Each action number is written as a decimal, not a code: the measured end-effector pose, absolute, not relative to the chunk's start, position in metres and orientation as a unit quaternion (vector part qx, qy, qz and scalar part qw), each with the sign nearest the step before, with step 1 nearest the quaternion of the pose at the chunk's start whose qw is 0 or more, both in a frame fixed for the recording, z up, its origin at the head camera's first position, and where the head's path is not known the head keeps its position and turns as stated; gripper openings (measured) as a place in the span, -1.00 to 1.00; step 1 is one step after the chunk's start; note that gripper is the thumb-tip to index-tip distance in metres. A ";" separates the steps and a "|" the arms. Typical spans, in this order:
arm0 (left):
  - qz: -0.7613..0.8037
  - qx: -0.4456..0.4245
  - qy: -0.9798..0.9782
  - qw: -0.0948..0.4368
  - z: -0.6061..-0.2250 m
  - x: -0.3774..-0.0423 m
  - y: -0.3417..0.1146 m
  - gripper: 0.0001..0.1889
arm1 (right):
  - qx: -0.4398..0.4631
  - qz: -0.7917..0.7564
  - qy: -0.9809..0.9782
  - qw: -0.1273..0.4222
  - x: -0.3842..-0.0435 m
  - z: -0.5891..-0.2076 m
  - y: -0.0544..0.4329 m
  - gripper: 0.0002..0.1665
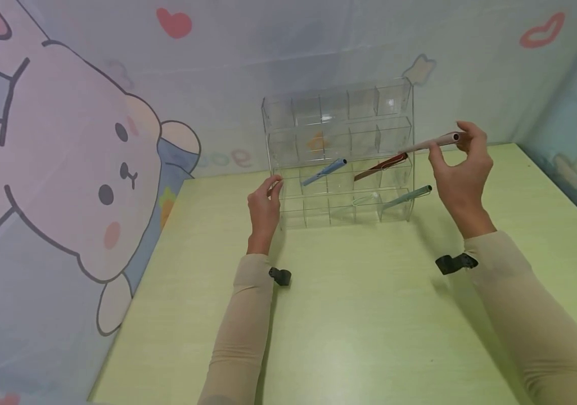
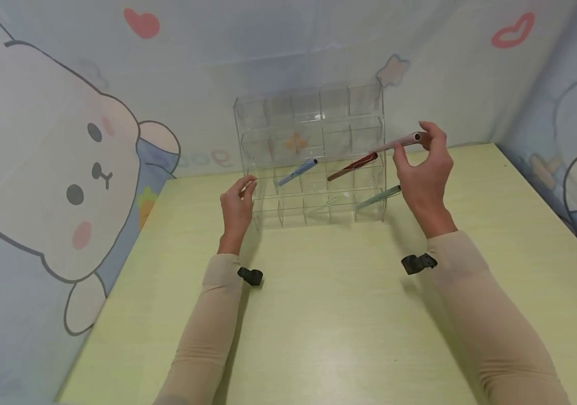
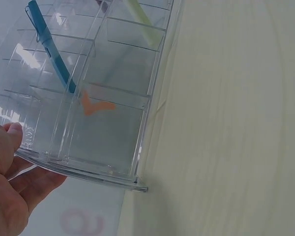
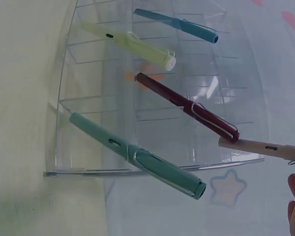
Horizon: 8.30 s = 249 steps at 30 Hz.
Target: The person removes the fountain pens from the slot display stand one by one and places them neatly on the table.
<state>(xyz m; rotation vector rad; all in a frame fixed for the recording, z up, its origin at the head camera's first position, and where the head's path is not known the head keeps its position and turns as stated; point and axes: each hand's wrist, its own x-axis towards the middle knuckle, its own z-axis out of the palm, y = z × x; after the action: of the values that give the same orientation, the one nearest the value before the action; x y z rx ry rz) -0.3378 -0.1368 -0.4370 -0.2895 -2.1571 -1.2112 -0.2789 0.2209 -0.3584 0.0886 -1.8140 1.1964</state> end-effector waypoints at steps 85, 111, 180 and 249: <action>-0.459 -0.096 -0.827 0.309 -0.435 -0.346 -0.143 -0.80 | 0.134 0.483 -0.861 0.088 -0.243 -0.406 0.115 -0.44; -0.462 -0.105 -0.821 0.319 -0.431 -0.349 -0.141 -0.83 | 0.147 0.444 -0.884 -0.004 -0.241 -0.442 0.088 -0.44; -0.468 -0.094 -0.823 0.308 -0.432 -0.346 -0.142 -0.84 | 0.161 0.375 -0.900 -0.157 -0.243 -0.440 0.089 -0.46; -0.443 -0.075 -0.839 0.308 -0.438 -0.346 -0.146 -0.82 | -0.002 0.501 -0.812 0.301 -0.277 -0.373 0.165 -0.64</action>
<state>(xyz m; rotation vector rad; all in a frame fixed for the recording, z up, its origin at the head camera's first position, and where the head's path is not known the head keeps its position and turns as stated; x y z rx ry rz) -0.3457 -0.1456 -0.4378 -0.1981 -2.2178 -1.1704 -0.2774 0.1646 -0.3728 -0.0049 -2.1534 1.3284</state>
